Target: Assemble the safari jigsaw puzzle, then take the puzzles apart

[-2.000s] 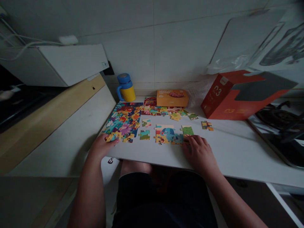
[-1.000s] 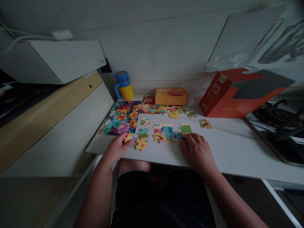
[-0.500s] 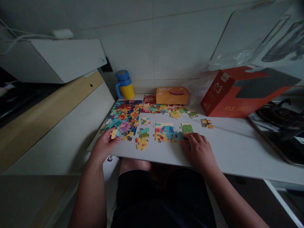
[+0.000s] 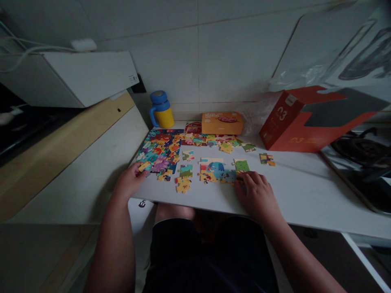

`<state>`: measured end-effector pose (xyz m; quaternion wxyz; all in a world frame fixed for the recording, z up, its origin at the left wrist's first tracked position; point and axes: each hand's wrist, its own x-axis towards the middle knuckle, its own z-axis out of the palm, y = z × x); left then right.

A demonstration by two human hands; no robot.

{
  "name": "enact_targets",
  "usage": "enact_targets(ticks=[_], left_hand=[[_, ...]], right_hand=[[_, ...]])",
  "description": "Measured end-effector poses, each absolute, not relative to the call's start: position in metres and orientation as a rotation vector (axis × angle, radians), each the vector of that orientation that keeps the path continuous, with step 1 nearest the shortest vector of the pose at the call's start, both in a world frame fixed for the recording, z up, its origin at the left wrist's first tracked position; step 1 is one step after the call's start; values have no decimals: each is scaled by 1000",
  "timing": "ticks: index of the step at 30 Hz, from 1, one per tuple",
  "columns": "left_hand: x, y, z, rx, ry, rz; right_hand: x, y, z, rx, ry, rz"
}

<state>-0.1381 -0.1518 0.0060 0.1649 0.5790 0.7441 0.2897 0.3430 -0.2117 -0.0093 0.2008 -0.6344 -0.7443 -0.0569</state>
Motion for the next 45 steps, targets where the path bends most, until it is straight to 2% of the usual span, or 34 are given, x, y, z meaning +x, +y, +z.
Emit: enact_targets(ticks=[5,16,29,45], left_hand=[[-139,-151,1,1648,2077,759],[-140,-155,-22,1648,1937,1065],[-109,-171,-20,2171,2180,950],[-109,-168,-21,2169,2279,789]], right_hand=[[343,-212,-8,-1761,-2077,-160],[345,-212,-12,-1752,-2079,-162],[346,-212,-14,-1745,-2078,-164],[342,-211,-9,-1768,-2056,-158]])
